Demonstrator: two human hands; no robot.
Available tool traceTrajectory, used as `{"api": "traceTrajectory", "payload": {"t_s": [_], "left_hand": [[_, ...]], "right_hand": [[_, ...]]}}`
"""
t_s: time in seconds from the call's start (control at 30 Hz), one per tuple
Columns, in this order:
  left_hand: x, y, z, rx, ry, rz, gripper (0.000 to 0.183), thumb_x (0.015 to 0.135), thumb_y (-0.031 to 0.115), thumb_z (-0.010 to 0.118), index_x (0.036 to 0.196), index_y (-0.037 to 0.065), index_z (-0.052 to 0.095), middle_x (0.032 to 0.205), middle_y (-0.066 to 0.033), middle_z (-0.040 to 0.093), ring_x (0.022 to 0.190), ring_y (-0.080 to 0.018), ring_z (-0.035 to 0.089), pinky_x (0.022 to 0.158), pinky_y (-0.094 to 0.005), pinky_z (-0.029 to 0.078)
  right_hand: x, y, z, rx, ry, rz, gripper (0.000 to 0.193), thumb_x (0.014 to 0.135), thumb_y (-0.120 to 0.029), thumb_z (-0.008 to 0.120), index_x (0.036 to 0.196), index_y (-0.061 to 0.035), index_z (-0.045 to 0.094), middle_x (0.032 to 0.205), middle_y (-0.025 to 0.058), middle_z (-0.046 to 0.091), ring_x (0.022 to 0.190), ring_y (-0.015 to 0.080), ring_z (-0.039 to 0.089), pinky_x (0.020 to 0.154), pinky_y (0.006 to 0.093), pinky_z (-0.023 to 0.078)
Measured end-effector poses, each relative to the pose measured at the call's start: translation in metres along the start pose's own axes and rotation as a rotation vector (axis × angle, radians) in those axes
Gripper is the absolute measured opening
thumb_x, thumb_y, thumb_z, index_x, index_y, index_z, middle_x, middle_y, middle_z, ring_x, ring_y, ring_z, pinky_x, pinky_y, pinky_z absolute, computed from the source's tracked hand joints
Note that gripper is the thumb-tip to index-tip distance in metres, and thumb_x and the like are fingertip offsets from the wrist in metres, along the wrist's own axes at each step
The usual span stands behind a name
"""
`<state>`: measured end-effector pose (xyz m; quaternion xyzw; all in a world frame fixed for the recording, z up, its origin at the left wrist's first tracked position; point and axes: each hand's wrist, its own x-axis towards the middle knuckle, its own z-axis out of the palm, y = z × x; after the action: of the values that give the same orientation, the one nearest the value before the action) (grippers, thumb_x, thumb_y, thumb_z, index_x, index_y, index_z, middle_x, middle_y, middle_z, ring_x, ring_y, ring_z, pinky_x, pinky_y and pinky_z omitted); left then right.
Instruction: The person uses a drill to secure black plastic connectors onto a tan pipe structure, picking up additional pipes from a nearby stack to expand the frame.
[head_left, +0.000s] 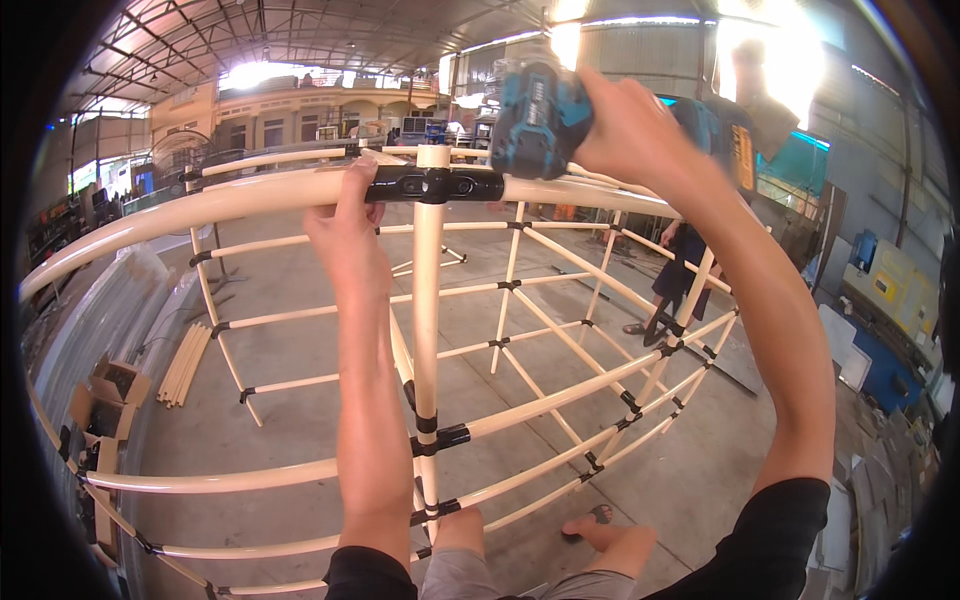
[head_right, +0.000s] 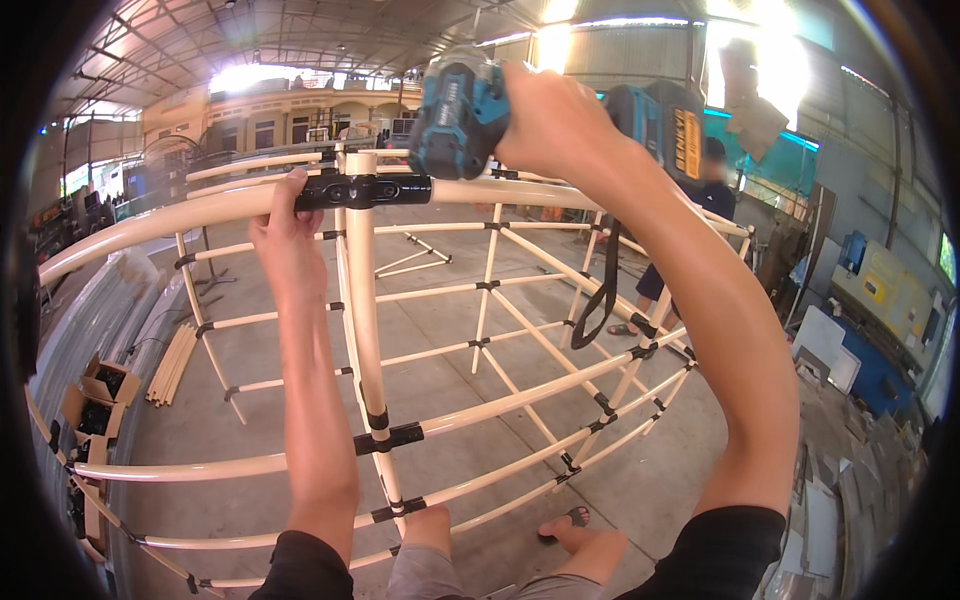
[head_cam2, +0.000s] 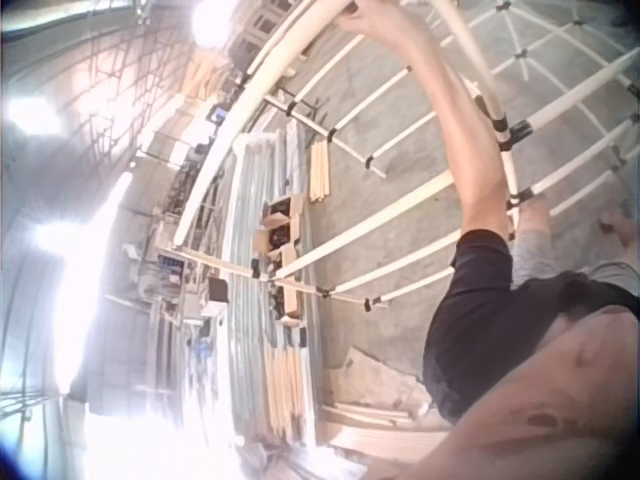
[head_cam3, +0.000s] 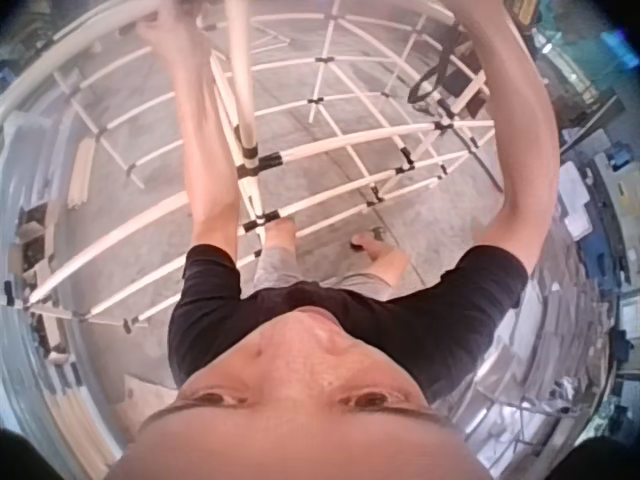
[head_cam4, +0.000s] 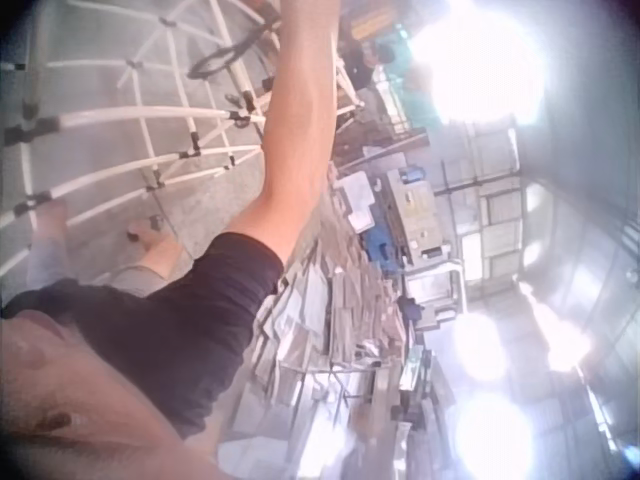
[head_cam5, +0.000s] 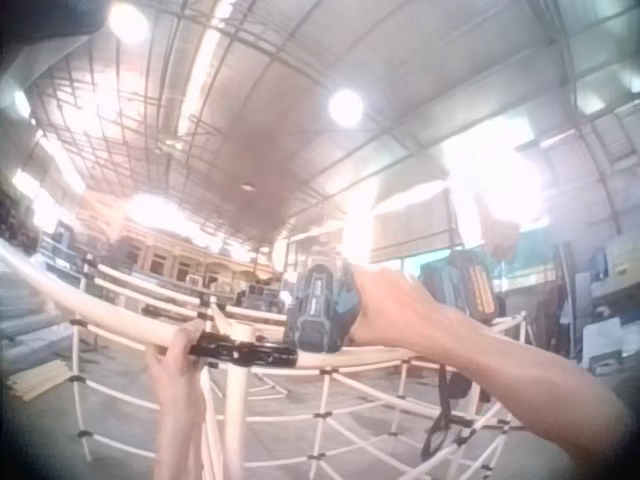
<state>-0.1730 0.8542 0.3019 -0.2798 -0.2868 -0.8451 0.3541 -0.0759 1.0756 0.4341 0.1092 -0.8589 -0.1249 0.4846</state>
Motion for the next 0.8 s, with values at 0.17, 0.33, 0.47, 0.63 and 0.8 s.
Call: {"api": "traceTrajectory", "payload": {"t_s": [0.17, 0.33, 0.47, 0.63, 0.8], "left_hand": [[0.002, 0.003, -0.006, 0.055, -0.080, 0.058, 0.016, 0.086, 0.019, 0.069, 0.087, 0.003, 0.064, 0.080, -0.0017, 0.059, 0.076, -0.0097, 0.050, 0.072, -0.0261, 0.040], [0.002, -0.008, -0.006, 0.006, -0.295, 0.025, 0.021, 0.094, 0.022, 0.058, 0.098, 0.002, 0.062, 0.100, -0.0078, 0.064, 0.099, -0.0150, 0.056, 0.096, -0.0316, 0.038], [0.011, -0.024, -0.003, -0.037, -0.272, -0.006, 0.033, 0.094, 0.032, 0.059, 0.097, -0.001, 0.066, 0.098, -0.0086, 0.066, 0.094, -0.0158, 0.058, 0.093, -0.0316, 0.040], [0.007, -0.031, 0.004, 0.065, -0.133, 0.071, 0.035, 0.090, 0.034, 0.069, 0.094, -0.001, 0.069, 0.091, -0.0052, 0.067, 0.085, -0.0112, 0.056, 0.083, -0.0262, 0.042], [-0.019, -0.001, 0.009, 0.184, -0.019, -0.009, 0.052, 0.086, 0.042, 0.073, 0.102, -0.007, 0.069, 0.092, -0.0079, 0.069, 0.090, -0.0141, 0.058, 0.088, -0.0278, 0.043]], "right_hand": [[-0.062, -0.003, -0.062, -0.092, 0.024, 0.028, 0.040, 0.065, -0.008, 0.068, 0.104, -0.0004, 0.059, 0.094, 0.0244, 0.066, 0.090, 0.0445, 0.062, 0.077, 0.0486, 0.050], [-0.130, 0.005, -0.104, 0.284, 0.176, 0.022, 0.039, 0.070, -0.009, 0.073, 0.106, 0.0011, 0.062, 0.083, 0.0125, 0.067, 0.069, 0.0229, 0.066, 0.067, 0.0359, 0.052], [-0.166, 0.028, -0.107, 0.386, 0.299, 0.299, 0.015, 0.082, -0.011, 0.070, 0.090, 0.0004, 0.064, 0.076, 0.0047, 0.063, 0.066, 0.0130, 0.057, 0.067, 0.0290, 0.047], [-0.183, 0.011, -0.113, 0.933, 0.141, 0.569, 0.014, 0.083, -0.011, 0.073, 0.086, 0.0008, 0.066, 0.067, 0.0070, 0.063, 0.051, 0.0107, 0.054, 0.048, 0.0247, 0.043], [-0.186, -0.035, -0.087, 1.036, 0.144, 0.561, 0.016, 0.080, -0.006, 0.076, 0.090, 0.0018, 0.067, 0.072, 0.0085, 0.065, 0.052, 0.0122, 0.057, 0.048, 0.0261, 0.045]]}}
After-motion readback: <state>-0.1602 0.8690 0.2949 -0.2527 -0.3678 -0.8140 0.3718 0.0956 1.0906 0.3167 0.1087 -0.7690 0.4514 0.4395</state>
